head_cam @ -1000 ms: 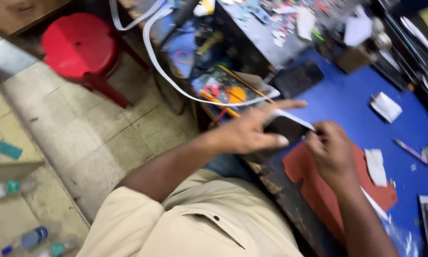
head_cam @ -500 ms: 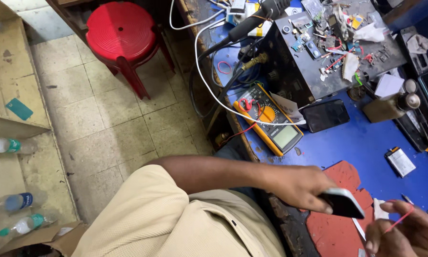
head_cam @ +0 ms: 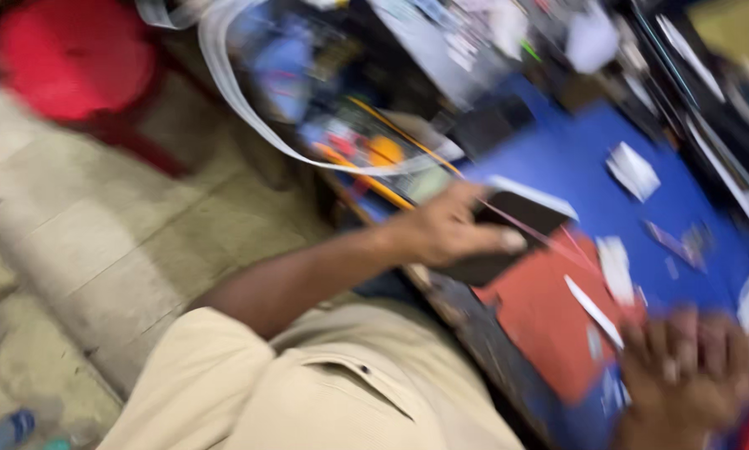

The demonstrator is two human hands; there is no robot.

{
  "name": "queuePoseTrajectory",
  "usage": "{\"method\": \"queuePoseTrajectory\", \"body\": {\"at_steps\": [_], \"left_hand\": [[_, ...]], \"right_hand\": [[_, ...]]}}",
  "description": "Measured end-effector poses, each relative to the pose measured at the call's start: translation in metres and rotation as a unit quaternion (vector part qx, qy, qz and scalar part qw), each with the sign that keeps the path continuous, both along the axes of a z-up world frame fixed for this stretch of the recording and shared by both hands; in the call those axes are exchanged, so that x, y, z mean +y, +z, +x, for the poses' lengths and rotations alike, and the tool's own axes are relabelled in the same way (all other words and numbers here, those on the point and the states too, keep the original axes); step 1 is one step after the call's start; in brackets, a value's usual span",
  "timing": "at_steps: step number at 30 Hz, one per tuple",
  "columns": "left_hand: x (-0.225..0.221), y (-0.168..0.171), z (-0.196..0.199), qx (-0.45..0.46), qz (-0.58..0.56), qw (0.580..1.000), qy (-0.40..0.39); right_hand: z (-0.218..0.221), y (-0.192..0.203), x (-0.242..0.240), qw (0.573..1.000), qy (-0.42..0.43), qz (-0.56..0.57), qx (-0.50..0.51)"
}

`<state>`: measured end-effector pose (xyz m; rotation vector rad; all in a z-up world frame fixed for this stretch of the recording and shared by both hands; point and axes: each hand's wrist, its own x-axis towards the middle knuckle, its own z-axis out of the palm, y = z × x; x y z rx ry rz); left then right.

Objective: The person reassembles a disassembled smartphone on a workbench. They connect internal ribbon cables, place the back cover, and secure the device using a rubber band while handling various tools and components.

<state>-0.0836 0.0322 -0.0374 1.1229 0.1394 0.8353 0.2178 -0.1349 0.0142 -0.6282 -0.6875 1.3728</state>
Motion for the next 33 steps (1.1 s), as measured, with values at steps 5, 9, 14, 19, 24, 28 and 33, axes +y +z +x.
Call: {"method": "queuePoseTrajectory", "body": {"at_steps": [5,9,14,19,24,28,33], "left_hand": [[-0.02,0.029,0.008,0.053,0.135,0.989,-0.016],[-0.027,0.061,0.029,0.147,0.383,0.909,0.077],[-0.029,0.061,0.038,0.249,0.401,0.879,0.068],[-0.013,0.042,0.028,0.177,0.081,0.98,-0.031],[-0.001,0.026,0.02,0.091,-0.051,0.993,-0.057],[-0.009,0.02,0.023,0.004,-0.082,0.996,-0.044],[-0.024,0.019,0.032,-0.071,-0.084,0.994,0.027]], "right_hand": [[-0.038,-0.008,0.012,0.984,-0.031,0.029,0.173],[-0.063,0.029,0.031,0.991,-0.019,-0.031,-0.13],[-0.091,0.032,0.024,0.727,-0.092,0.046,-0.679],[-0.061,0.011,0.007,0.713,-0.244,-0.065,-0.655],[-0.024,-0.019,-0.025,0.734,-0.23,-0.017,-0.639],[-0.022,-0.034,-0.028,0.985,-0.143,0.047,-0.079],[-0.058,-0.043,-0.009,0.941,-0.069,0.071,0.324]]}}
